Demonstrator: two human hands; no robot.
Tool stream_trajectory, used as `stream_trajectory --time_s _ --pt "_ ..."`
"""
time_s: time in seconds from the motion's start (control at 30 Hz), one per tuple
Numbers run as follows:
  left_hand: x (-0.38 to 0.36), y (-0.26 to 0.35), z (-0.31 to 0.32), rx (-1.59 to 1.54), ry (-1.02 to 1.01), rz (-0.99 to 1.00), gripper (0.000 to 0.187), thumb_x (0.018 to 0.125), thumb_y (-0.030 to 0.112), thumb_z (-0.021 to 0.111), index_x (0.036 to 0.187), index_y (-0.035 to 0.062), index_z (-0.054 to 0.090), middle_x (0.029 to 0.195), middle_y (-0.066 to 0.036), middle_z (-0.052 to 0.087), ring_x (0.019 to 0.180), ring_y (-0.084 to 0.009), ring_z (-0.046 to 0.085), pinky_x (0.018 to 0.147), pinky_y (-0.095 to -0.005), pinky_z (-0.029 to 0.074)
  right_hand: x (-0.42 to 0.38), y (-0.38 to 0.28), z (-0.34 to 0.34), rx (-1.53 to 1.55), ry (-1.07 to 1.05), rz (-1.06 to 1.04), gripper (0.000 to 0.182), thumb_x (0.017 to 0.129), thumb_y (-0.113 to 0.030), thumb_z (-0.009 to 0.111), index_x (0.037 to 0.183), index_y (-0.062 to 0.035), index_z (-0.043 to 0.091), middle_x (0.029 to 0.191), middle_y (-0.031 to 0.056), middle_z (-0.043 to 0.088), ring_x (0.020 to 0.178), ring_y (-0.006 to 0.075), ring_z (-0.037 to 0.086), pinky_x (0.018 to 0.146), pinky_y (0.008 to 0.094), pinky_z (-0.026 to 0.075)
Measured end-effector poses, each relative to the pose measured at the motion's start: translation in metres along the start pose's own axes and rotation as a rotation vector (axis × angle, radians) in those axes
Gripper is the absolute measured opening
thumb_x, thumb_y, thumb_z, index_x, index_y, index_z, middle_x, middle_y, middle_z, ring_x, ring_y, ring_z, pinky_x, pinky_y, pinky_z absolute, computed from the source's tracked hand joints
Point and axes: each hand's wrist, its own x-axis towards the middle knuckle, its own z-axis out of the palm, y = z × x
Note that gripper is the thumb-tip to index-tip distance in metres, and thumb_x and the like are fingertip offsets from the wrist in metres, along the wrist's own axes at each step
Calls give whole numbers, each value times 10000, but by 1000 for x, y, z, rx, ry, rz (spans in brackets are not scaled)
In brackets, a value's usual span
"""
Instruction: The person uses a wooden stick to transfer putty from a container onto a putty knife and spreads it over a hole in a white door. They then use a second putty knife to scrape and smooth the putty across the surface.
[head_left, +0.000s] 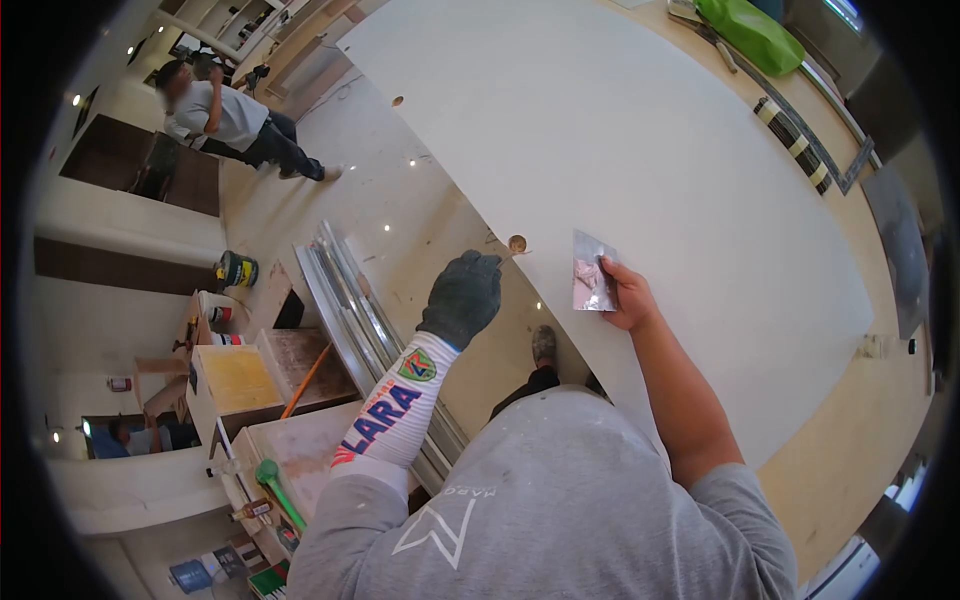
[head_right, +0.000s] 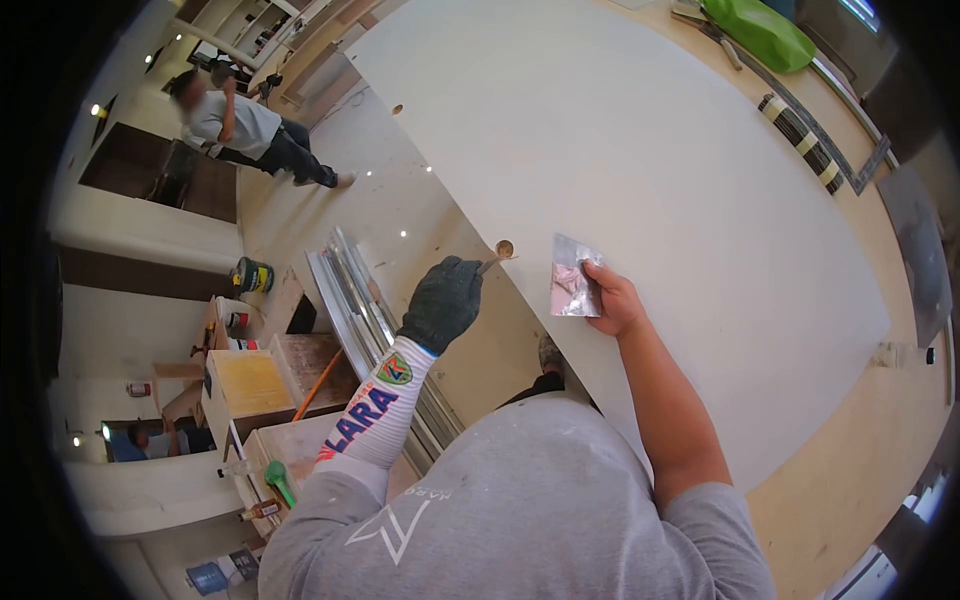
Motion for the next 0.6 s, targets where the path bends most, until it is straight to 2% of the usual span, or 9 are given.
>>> stream_trajectory --time_s 0.2,0.3,0.6 --pt "21 2 17 80 -88 -29 184 853 132 582 1015 80 652 977 -152 628 909 -342 646 769 -481 535 3 1 -6 -19 8 17 365 1018 -314 534 1208 -12 611 1120 124 708 1000 249 703 922 414 561" --pt "28 7 15 156 -199 -40 182 856 128 571 1009 82 657 971 -152 625 904 -335 645 763 -478 537 3 2 -6 -11 -5 22 360 1017 -313 536 1204 -15 612 1119 124 708 998 248 703 924 415 560" --pt "17 24 23 182 -184 -34 213 854 136 585 1037 68 668 937 -150 624 879 -340 640 778 -474 525 3 1 -5 17 -52 38 343 1025 -270 515 1245 -15 580 1157 131 686 1027 262 693 941 441 557"
